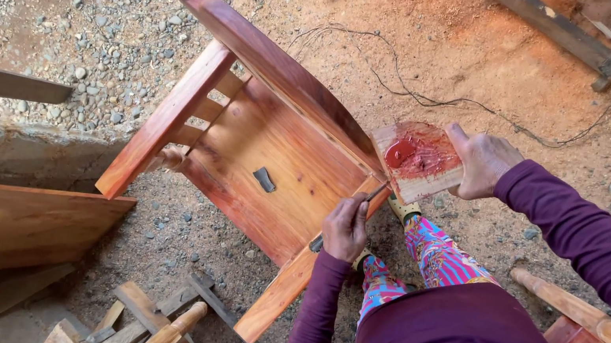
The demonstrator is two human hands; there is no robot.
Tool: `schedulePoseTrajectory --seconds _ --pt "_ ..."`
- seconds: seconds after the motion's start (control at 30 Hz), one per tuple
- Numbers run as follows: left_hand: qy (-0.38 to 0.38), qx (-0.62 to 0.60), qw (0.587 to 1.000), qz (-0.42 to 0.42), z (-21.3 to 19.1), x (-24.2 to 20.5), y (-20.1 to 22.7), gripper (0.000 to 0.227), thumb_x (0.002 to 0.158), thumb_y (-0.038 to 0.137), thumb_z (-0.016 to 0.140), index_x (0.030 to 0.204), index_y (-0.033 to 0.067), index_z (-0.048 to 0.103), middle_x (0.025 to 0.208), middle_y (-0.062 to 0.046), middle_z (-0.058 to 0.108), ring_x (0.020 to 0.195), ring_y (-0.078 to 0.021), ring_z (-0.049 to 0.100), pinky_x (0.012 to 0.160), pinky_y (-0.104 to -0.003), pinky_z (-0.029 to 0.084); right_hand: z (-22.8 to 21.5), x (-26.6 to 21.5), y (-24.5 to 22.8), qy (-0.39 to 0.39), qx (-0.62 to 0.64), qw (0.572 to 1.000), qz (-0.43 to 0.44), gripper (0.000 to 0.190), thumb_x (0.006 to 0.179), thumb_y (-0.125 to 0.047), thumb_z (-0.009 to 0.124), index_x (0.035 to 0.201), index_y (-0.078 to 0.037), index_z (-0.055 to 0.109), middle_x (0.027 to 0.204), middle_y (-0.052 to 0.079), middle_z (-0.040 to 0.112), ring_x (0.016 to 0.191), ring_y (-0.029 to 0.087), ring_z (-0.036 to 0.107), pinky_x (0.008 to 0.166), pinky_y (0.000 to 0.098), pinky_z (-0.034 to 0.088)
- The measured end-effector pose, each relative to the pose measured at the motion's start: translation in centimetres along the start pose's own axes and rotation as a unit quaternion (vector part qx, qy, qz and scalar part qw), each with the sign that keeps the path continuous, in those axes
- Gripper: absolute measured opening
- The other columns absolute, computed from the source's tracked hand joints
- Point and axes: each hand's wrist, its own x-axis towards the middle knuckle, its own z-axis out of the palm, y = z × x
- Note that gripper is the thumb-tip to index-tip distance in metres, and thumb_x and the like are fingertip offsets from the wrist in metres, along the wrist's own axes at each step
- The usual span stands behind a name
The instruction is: The person applies a reddish-brown liquid finish to a wooden chair using a small wooden block as a sponge. They dip the block into the finish and rub it onto the chair's armrests and backrest, working methodically to cover the wood surfaces.
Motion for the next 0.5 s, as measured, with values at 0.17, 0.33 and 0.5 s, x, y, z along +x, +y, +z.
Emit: schedulePoseTrajectory --seconds 0.17,0.33,0.5 --pt "0.005 0.046 0.996 0.072 0.6 1.2 0.2 0.013 0.101 0.009 0.064 0.113 0.0047 0.067 0.096 -0.015 0.070 0.077 -0.0340 0.070 0.065 -0.040 0.055 -0.4 -0.2 -0.4 -0.005 0.008 1.000 0.005 0.092 0.055 -0.035 0.088 0.130 -0.004 0.043 0.077 0.029 0.069 0.079 0.049 0.071 0.071 0.0542 0.059" --pt "0.007 0.100 0.992 0.082 2.5 1.4 -0.7 0.008 0.101 0.008 0.063 0.109 0.0070 0.064 0.093 -0.014 0.069 0.070 -0.0351 0.067 0.059 -0.043 0.053 -0.2 -0.1 0.0 -0.006 0.001 1.000 0.002 0.097 0.053 -0.034 0.088 0.133 -0.003 0.043 0.077 0.029 0.069 0.077 0.048 0.071 0.071 0.0532 0.060" --pt "-0.022 0.117 0.991 0.058 3.6 0.1 -2.3 0.017 0.091 0.000 0.063 0.106 0.0068 0.058 0.085 -0.018 0.062 0.071 -0.0404 0.064 0.059 -0.048 0.050 -0.6 -0.3 -0.5 -0.002 -0.002 1.000 -0.004 0.090 0.055 -0.039 0.088 0.127 -0.004 0.046 0.076 0.027 0.069 0.077 0.047 0.071 0.070 0.0535 0.060"
